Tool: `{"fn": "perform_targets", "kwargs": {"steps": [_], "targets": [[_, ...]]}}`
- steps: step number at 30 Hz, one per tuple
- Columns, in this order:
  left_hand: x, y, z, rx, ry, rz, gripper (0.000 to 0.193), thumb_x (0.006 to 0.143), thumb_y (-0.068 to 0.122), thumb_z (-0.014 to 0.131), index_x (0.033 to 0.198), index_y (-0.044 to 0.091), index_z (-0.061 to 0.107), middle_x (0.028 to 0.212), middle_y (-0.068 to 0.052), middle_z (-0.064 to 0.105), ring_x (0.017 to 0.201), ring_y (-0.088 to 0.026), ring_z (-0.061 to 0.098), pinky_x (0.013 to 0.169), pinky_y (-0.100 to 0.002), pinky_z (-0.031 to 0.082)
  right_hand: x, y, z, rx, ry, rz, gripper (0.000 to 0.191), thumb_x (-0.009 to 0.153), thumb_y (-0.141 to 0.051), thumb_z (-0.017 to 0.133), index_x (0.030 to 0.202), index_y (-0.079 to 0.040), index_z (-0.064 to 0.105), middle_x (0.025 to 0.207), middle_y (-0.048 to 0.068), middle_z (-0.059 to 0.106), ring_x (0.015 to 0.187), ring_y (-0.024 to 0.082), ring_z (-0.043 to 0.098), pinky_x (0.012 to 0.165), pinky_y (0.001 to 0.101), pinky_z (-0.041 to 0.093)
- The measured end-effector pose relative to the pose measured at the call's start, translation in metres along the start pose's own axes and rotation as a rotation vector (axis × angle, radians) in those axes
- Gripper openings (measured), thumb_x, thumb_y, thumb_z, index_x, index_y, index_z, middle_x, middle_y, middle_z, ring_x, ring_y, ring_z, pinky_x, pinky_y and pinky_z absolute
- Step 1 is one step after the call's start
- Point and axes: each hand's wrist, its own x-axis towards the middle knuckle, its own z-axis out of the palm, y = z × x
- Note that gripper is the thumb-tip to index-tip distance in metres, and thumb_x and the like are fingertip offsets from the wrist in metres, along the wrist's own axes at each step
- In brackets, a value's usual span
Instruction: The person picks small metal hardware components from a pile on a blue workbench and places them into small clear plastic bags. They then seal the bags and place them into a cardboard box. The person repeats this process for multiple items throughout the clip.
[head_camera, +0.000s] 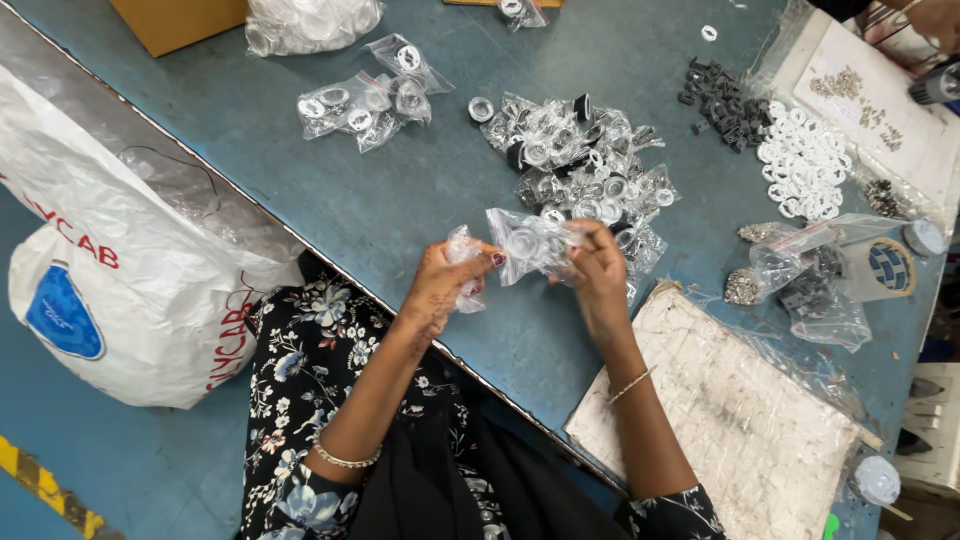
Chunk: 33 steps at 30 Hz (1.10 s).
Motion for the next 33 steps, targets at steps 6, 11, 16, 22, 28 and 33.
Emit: {"fn": "perform_targets", "kwargs": {"steps": [6, 11, 16, 22, 28, 33], "targets": [[-0.022, 0.029, 0.019, 0.257, 0.019, -0.063, 0.020, 0.082, 0.017, 0.082, 0.093, 0.004, 0.074, 0.074, -0.001, 0.066, 0.056, -0.007, 0.056, 0.047, -0.026, 0.049, -0.012, -0.003, 0.009, -0.367, -0.161, -0.248, 0.027, 0.105, -0.024, 0.063, 0.117, 0.000, 0.061, 0.104, 0.006, 0.061, 0.093, 0.015, 0.060, 0.084, 0.0287, 0.051], [-0.032, 0.022, 0.037, 0.489, -0.041, -0.046, 0.019, 0.082, 0.024, 0.079, 0.093, 0.011, 0.072, 0.077, 0.002, 0.070, 0.063, -0.004, 0.064, 0.054, -0.024, 0.058, -0.021, 0.010, 0.013, -0.311, -0.288, 0.017, 0.026, 0.105, -0.028, 0.061, 0.094, -0.004, 0.061, 0.083, 0.002, 0.060, 0.073, 0.009, 0.058, 0.066, 0.0236, 0.048], [-0.017, 0.016, 0.017, 0.006, -0.172, -0.093, 0.018, 0.083, 0.012, 0.081, 0.094, 0.009, 0.068, 0.079, -0.002, 0.069, 0.062, -0.011, 0.062, 0.056, -0.027, 0.052, -0.020, 0.016, 0.008, -0.156, -0.287, 0.084, 0.028, 0.110, -0.021, 0.054, 0.089, -0.003, 0.058, 0.079, 0.002, 0.058, 0.066, 0.008, 0.054, 0.059, 0.0241, 0.047], [-0.020, 0.022, 0.007, 0.487, -0.079, -0.033, 0.012, 0.087, 0.015, 0.075, 0.089, 0.007, 0.066, 0.073, -0.002, 0.066, 0.058, -0.009, 0.059, 0.053, -0.027, 0.051, -0.016, 0.017, 0.011, -0.090, -0.319, 0.038, 0.025, 0.106, -0.024, 0.052, 0.095, -0.003, 0.061, 0.078, 0.003, 0.063, 0.063, 0.010, 0.059, 0.053, 0.0239, 0.049], [-0.022, 0.007, 0.020, 0.123, -0.289, 0.018, 0.013, 0.087, 0.012, 0.074, 0.095, 0.004, 0.067, 0.082, -0.003, 0.069, 0.070, -0.009, 0.063, 0.062, -0.025, 0.051, -0.020, 0.023, 0.009, -0.161, -0.324, 0.161, 0.028, 0.105, -0.027, 0.056, 0.093, -0.003, 0.065, 0.073, 0.001, 0.059, 0.059, 0.007, 0.054, 0.052, 0.0226, 0.044], [-0.018, 0.003, 0.020, -0.080, -0.122, -0.261, 0.017, 0.079, 0.009, 0.075, 0.093, 0.007, 0.067, 0.077, -0.003, 0.068, 0.064, -0.013, 0.065, 0.057, -0.030, 0.054, -0.023, 0.026, 0.009, -0.089, -0.271, 0.140, 0.029, 0.108, -0.026, 0.056, 0.090, -0.004, 0.064, 0.070, -0.003, 0.053, 0.058, 0.005, 0.045, 0.052, 0.0212, 0.035]]}}
